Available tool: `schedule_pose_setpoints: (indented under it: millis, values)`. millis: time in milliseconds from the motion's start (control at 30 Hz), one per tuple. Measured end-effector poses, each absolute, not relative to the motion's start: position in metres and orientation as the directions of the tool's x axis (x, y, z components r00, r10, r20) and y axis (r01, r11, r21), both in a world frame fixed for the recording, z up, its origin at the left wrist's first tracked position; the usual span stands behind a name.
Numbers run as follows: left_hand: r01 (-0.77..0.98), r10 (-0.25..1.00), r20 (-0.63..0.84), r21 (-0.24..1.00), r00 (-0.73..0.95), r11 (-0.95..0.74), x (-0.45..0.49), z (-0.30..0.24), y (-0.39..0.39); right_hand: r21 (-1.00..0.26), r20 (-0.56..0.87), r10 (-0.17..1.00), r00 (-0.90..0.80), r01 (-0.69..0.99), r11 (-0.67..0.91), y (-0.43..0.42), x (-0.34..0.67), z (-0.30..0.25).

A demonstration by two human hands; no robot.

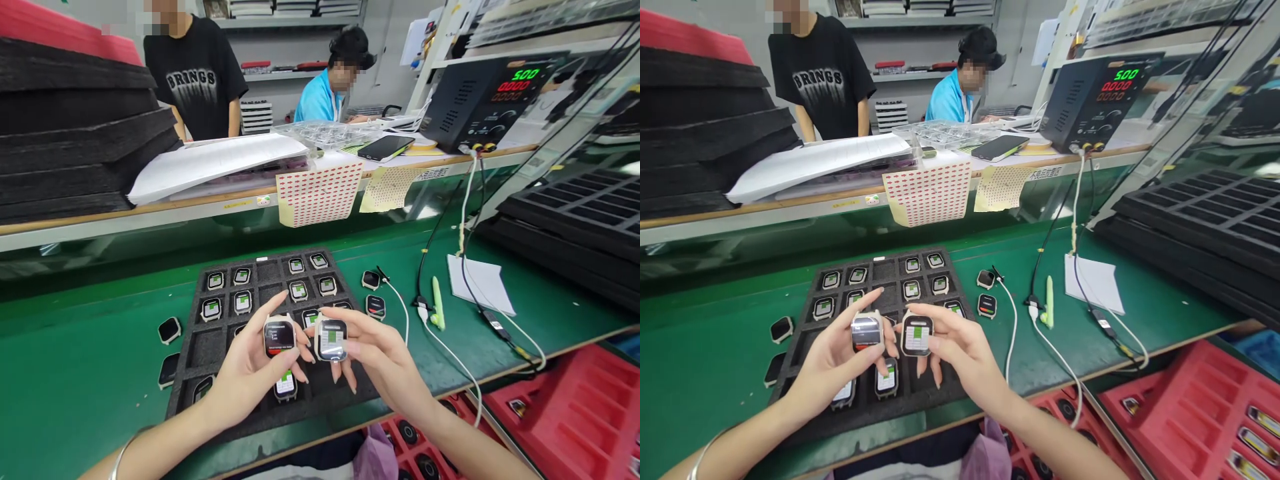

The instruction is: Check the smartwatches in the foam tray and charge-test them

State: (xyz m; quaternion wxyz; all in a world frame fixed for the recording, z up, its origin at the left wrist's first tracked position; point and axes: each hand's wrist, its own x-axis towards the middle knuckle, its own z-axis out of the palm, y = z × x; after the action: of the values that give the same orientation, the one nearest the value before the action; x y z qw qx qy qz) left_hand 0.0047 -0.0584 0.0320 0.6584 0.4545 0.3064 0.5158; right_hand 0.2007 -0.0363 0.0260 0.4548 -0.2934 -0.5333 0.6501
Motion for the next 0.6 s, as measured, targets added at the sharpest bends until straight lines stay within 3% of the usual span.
schedule_pose_setpoints:
  millis: [200,433,600]
  values:
    - [-0.369,0.956,0.099,0.929,0.277,0.011,0.0023,0.0313,-0.0588,-0.988,0.062,0.944,-0.324,-0.151,0.013,-0.04,0.1975,0.0293]
    - [-0.302,0.975,0.028,0.952,0.219,0.04,0.0055,0.0306,-0.0558,-0.982,0.079,0.875,-0.478,-0.187,-0.014,-0.0419,0.2046,0.0296]
    - [-0.378,0.967,0.058,0.925,0.248,0.041,0.0025,0.0291,-0.0563,-0.979,0.074,0.859,-0.507,-0.201,-0.035,-0.0432,0.2069,0.0304]
